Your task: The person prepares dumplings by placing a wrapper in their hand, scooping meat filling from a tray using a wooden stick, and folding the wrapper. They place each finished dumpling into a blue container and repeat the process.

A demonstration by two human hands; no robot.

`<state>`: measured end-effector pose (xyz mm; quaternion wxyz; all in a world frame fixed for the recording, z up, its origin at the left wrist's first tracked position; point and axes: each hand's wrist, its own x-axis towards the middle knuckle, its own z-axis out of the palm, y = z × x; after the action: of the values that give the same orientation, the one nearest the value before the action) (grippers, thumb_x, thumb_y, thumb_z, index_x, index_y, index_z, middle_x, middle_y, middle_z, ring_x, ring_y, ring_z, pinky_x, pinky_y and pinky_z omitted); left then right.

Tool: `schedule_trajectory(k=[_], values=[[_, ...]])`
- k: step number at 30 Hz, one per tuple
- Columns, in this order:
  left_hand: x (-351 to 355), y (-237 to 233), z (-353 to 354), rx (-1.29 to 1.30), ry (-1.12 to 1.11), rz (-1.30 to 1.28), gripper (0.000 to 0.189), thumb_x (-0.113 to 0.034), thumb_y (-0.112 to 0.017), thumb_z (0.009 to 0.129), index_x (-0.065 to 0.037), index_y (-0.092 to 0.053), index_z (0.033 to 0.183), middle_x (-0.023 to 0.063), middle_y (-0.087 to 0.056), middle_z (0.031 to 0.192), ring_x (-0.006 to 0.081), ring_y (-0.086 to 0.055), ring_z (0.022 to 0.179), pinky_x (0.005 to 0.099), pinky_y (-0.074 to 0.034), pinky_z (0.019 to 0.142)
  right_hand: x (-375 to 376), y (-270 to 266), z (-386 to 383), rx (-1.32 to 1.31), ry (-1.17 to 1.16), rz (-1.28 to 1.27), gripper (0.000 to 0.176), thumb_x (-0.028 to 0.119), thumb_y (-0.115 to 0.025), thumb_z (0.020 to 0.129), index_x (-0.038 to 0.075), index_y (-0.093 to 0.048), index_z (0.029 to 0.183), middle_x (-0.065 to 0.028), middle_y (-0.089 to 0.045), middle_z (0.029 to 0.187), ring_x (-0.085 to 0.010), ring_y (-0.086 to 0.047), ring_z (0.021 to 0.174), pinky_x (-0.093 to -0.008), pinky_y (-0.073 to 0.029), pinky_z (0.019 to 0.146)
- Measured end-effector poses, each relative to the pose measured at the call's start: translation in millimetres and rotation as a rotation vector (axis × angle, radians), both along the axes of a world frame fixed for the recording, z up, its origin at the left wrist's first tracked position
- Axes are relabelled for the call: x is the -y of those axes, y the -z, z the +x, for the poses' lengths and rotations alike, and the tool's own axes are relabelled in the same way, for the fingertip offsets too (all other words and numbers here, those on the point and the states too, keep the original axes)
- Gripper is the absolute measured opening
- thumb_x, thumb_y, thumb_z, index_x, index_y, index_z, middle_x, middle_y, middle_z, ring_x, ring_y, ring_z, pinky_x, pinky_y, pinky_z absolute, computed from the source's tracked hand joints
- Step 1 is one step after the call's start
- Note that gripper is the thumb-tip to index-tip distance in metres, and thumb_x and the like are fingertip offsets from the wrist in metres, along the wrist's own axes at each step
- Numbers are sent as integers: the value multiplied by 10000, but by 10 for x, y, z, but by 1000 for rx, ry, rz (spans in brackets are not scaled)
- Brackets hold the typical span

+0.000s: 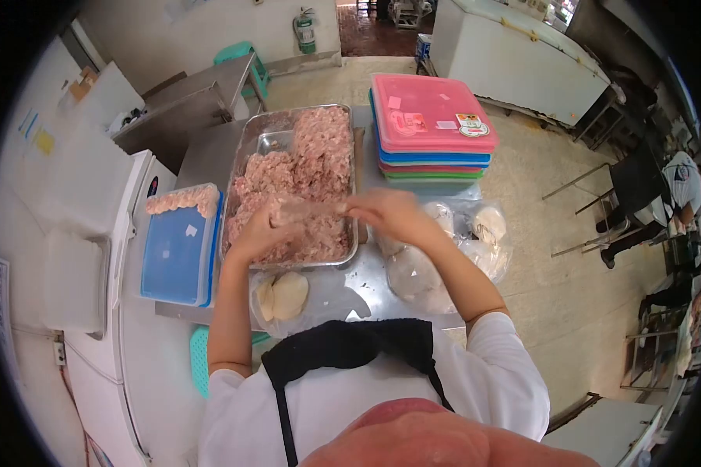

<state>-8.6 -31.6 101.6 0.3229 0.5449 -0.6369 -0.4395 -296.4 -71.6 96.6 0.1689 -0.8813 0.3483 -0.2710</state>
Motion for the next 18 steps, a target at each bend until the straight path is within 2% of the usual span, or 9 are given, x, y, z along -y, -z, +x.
schedule_trajectory(k=[3,6,9,11,12,15,16,18], values=[[-124,-99,45,232,-15,-472,524,-128,-759,722,-39,-538,1189,104,-567,1241,201,-580,1080,350,-473,904,-68,-270,-78,72,-42,100,305,324,-565,903,134,-641,1130,-144,-645,918,-340,-621,823,-417,-490,712],[-179,-129,181,130,90,-427,565,-221,-783,706,-83,-568,1210,111,-634,1119,241,-572,1097,370,-415,963,-259,-362,65,88,-123,204,315,328,-553,914,125,-638,1140,-160,-650,983,-353,-618,854,-413,-489,739],[-118,87,401,245,224,-520,530,-232,-786,708,-71,-592,1174,129,-634,1095,257,-577,1077,371,-421,953,-436,-90,333,69,-172,192,306,311,-551,922,114,-638,1140,-164,-650,1025,-356,-618,877,-419,-490,753],[-137,32,400,152,228,-259,479,-234,-784,706,-51,-613,1114,142,-631,1089,272,-574,1077,371,-421,953,-429,-50,364,-1,-182,185,306,291,-556,929,83,-640,1138,-156,-651,1061,-347,-627,894,-416,-490,761],[-147,34,431,103,227,-124,455,-235,-783,704,-41,-623,1084,149,-629,1085,279,-572,1077,371,-421,953,-486,-183,351,-133,-52,39,312,303,-561,923,88,-638,1136,-134,-659,986,-363,-624,822,-426,-495,709],[2,495,702,152,118,-319,440,-232,-780,700,-23,-621,1052,157,-623,1087,277,-580,1042,365,-428,936,-857,-578,587,-165,164,-75,298,302,-567,917,106,-639,1129,-121,-642,893,-363,-615,768,-431,-489,661],[-58,371,739,139,165,-342,469,-236,-778,703,-25,-609,1087,161,-619,1099,275,-577,1051,362,-426,941,-939,-548,701,-82,114,-94,275,279,-579,909,117,-643,1121,-116,-612,830,-340,-617,748,-427,-482,636],[-124,126,796,111,261,-400,529,-245,-773,711,-29,-587,1156,169,-610,1123,272,-573,1068,354,-421,951,-921,-444,858,-137,121,-101,256,285,-586,901,149,-643,1110,-108,-624,848,-338,-618,734,-433,-492,623]])
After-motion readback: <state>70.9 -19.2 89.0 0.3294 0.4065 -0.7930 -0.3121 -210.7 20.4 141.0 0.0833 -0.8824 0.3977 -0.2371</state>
